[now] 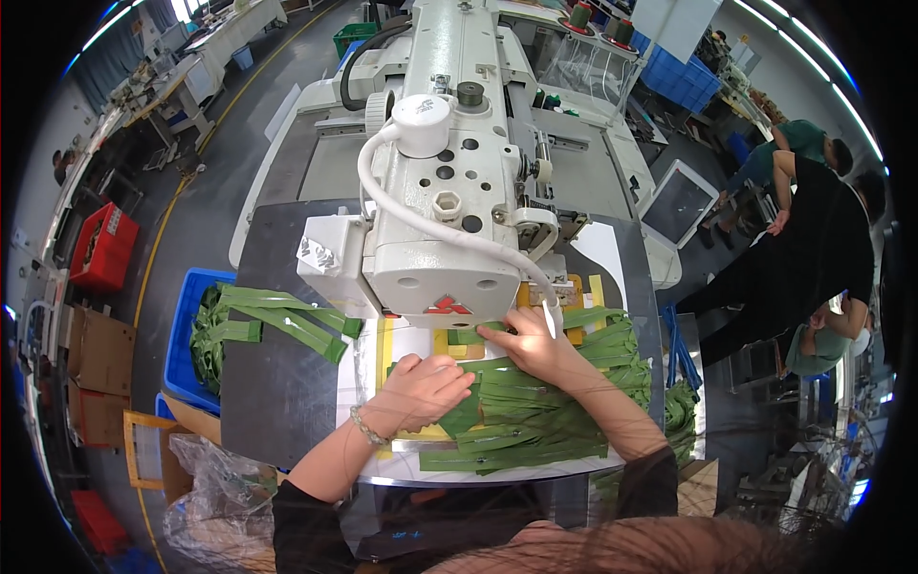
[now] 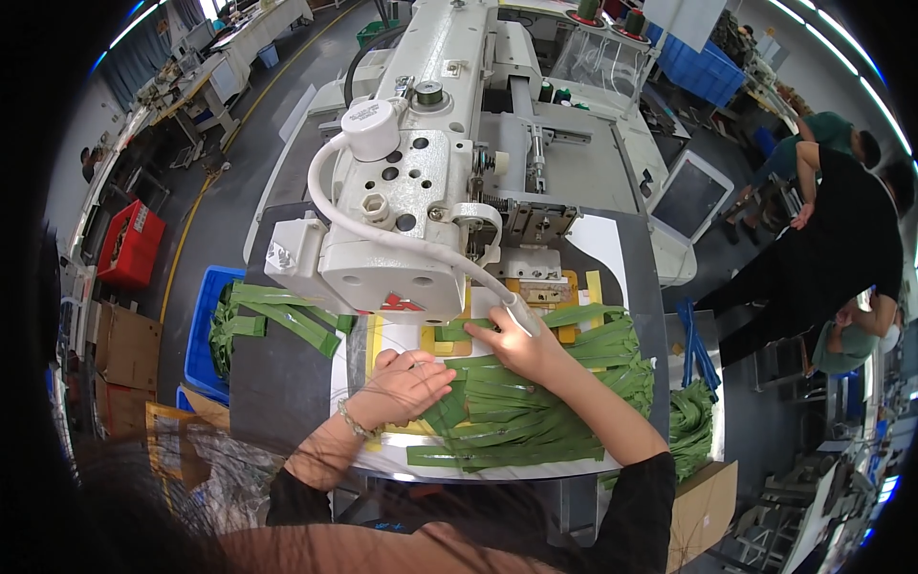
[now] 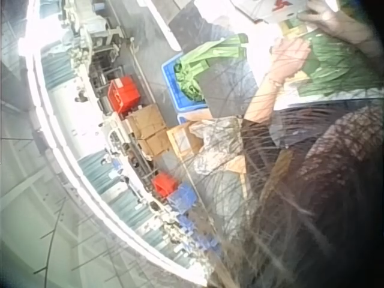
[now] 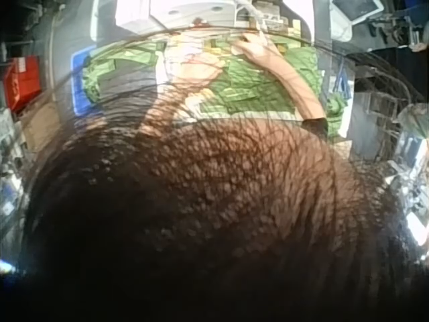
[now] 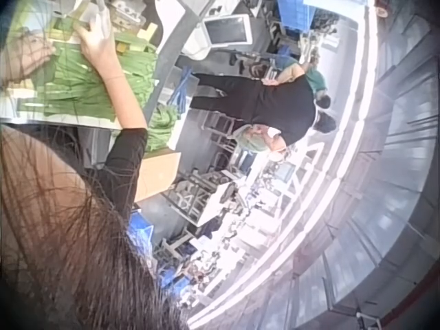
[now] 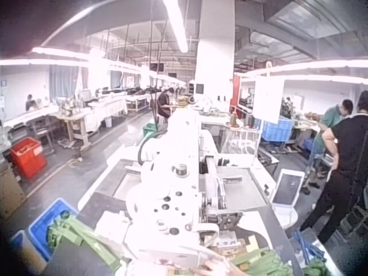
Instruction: The person is sewing green straps using an industrial sewing machine.
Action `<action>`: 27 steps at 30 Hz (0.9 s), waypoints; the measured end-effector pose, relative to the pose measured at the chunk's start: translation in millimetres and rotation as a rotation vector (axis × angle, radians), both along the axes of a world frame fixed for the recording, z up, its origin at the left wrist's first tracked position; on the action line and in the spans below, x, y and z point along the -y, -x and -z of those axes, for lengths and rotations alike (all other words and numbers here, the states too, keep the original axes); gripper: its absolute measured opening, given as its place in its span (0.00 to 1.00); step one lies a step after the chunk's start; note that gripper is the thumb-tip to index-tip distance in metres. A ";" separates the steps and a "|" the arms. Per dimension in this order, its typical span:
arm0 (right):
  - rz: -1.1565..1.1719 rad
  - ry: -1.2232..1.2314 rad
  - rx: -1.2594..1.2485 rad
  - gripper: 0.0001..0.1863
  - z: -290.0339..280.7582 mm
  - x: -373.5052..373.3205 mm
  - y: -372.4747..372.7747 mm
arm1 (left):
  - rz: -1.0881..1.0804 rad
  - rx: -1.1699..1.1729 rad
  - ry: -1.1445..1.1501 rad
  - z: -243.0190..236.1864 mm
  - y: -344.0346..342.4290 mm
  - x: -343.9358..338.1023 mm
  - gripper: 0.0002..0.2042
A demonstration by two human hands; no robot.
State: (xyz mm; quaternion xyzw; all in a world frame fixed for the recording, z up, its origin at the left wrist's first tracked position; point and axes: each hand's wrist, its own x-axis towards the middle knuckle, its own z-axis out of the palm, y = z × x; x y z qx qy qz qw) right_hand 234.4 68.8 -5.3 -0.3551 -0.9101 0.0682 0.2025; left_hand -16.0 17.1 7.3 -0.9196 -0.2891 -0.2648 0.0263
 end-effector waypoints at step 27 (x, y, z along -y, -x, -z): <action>-0.026 0.053 -0.111 0.21 -10.7 -5.0 25.9 | 0.021 0.037 -0.047 -3.2 -2.6 -0.3 0.11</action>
